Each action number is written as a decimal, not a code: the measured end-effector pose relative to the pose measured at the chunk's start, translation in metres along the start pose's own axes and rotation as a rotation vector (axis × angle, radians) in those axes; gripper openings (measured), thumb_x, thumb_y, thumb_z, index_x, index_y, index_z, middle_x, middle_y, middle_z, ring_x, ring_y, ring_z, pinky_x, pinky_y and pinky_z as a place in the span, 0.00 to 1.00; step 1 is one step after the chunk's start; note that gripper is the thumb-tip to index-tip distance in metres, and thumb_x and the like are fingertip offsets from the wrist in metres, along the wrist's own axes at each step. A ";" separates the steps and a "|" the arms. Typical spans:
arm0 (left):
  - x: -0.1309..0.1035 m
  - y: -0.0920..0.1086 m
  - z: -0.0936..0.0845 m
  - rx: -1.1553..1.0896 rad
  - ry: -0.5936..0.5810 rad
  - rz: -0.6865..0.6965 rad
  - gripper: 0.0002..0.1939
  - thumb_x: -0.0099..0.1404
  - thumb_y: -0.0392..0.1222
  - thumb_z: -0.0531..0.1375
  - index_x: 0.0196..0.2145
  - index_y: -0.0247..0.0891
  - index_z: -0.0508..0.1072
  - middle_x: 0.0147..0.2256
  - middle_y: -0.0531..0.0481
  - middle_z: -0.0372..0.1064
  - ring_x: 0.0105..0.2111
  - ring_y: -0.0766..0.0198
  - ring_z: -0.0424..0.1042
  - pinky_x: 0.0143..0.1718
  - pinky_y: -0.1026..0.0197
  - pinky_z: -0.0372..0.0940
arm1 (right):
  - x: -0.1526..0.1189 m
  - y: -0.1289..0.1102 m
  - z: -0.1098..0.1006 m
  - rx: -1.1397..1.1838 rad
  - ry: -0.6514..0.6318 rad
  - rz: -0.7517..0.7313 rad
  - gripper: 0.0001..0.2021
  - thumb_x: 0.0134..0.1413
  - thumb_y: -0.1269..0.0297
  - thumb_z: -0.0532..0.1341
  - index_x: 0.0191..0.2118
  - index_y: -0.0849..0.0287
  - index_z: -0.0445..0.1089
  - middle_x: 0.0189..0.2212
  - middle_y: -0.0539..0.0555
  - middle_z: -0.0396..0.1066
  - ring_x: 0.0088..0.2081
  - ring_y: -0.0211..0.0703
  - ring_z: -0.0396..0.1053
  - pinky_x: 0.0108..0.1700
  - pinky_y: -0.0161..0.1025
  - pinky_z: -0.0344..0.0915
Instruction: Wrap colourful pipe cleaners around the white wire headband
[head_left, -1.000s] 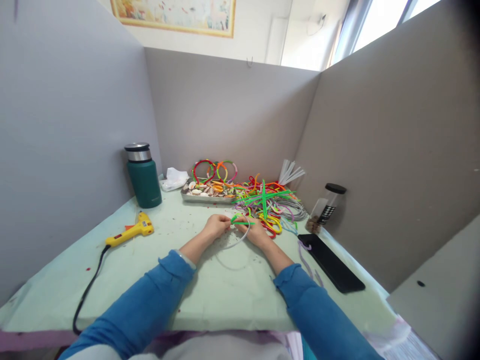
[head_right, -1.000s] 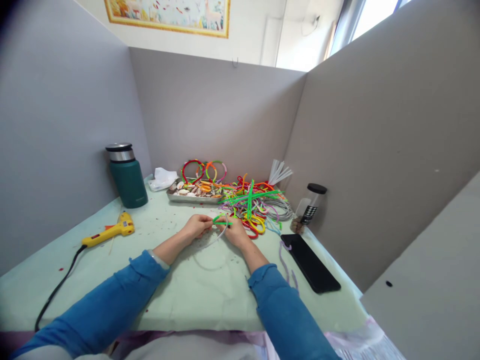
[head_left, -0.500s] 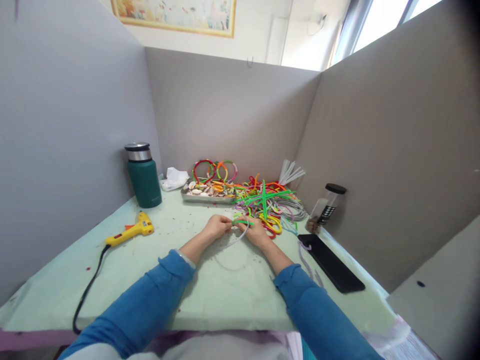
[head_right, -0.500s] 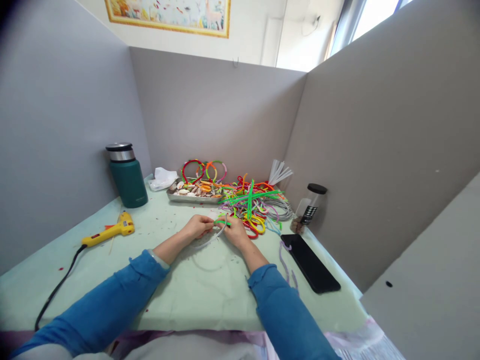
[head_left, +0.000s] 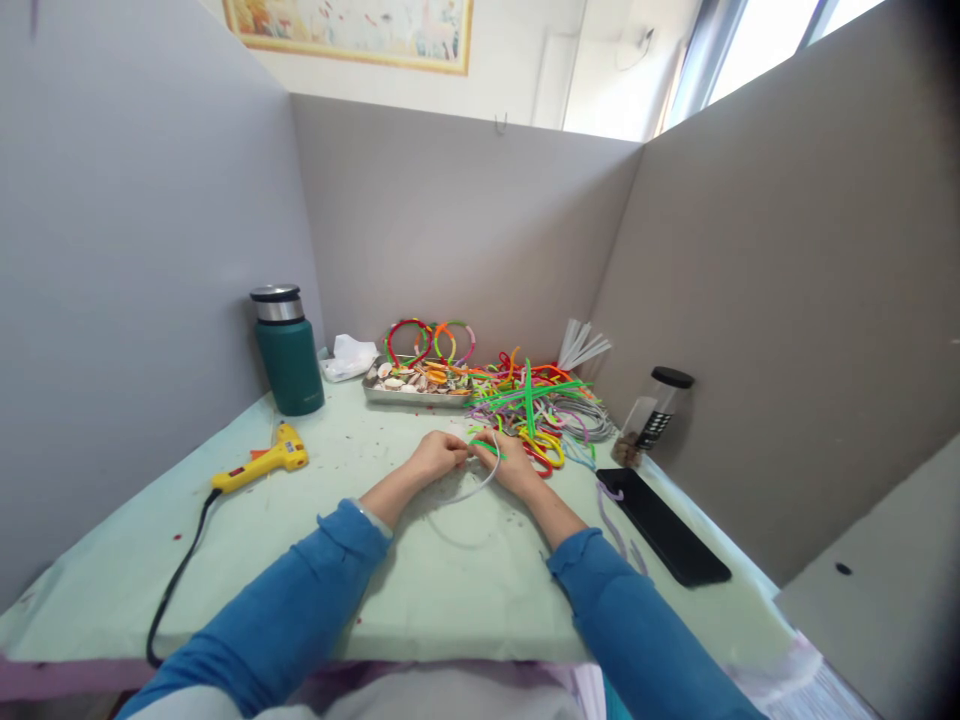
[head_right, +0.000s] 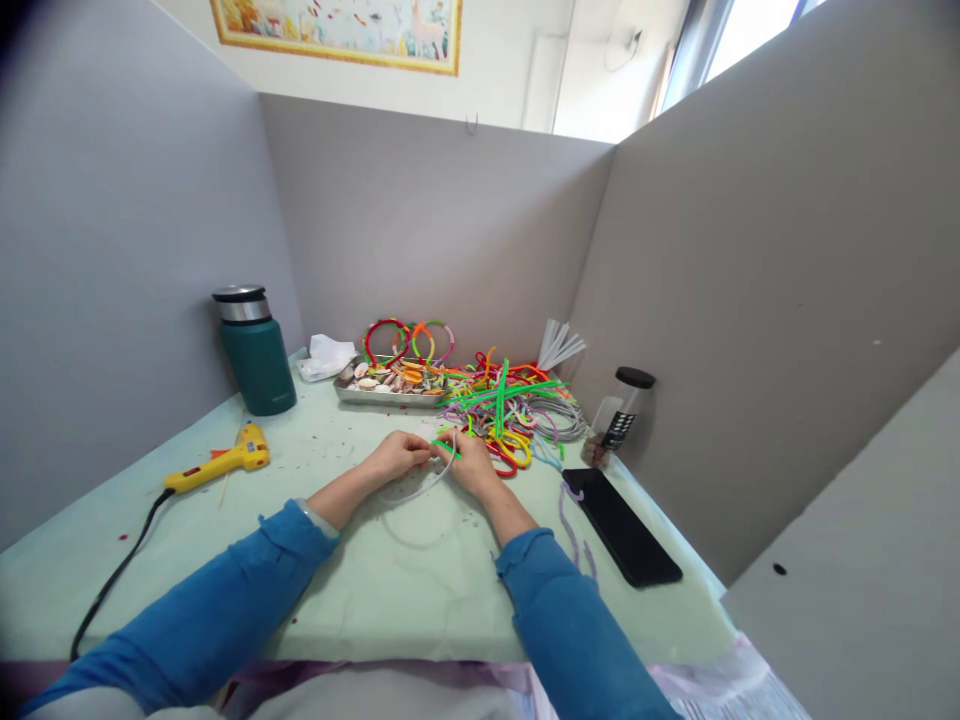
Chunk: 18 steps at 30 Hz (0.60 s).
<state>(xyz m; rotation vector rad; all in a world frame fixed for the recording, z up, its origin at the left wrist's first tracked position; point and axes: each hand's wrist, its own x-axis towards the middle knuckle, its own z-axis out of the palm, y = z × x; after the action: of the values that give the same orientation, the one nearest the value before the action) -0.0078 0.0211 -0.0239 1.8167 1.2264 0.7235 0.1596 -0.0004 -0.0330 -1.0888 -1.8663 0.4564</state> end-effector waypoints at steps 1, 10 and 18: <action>0.000 0.000 0.000 0.021 -0.003 0.016 0.15 0.52 0.46 0.57 0.27 0.30 0.75 0.15 0.55 0.59 0.14 0.74 0.50 0.18 0.67 0.44 | 0.000 0.000 0.000 -0.014 -0.004 0.000 0.11 0.51 0.57 0.56 0.33 0.60 0.69 0.26 0.51 0.69 0.28 0.39 0.64 0.30 0.34 0.59; -0.004 0.004 0.001 0.124 0.022 0.095 0.17 0.49 0.49 0.58 0.30 0.33 0.77 0.18 0.56 0.61 0.20 0.71 0.55 0.22 0.66 0.49 | 0.000 -0.004 -0.004 -0.025 -0.034 -0.020 0.12 0.50 0.56 0.57 0.27 0.60 0.66 0.22 0.49 0.65 0.25 0.36 0.60 0.27 0.32 0.55; -0.011 0.012 0.000 0.255 0.064 0.146 0.16 0.52 0.48 0.55 0.20 0.33 0.73 0.15 0.55 0.56 0.19 0.70 0.53 0.22 0.66 0.46 | 0.002 -0.006 -0.003 0.001 -0.024 0.017 0.13 0.51 0.58 0.57 0.22 0.60 0.65 0.18 0.48 0.64 0.23 0.36 0.59 0.27 0.32 0.55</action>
<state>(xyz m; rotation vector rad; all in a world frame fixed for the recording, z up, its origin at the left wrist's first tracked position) -0.0058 0.0085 -0.0137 2.1244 1.2849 0.7380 0.1582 -0.0025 -0.0264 -1.1038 -1.8787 0.4815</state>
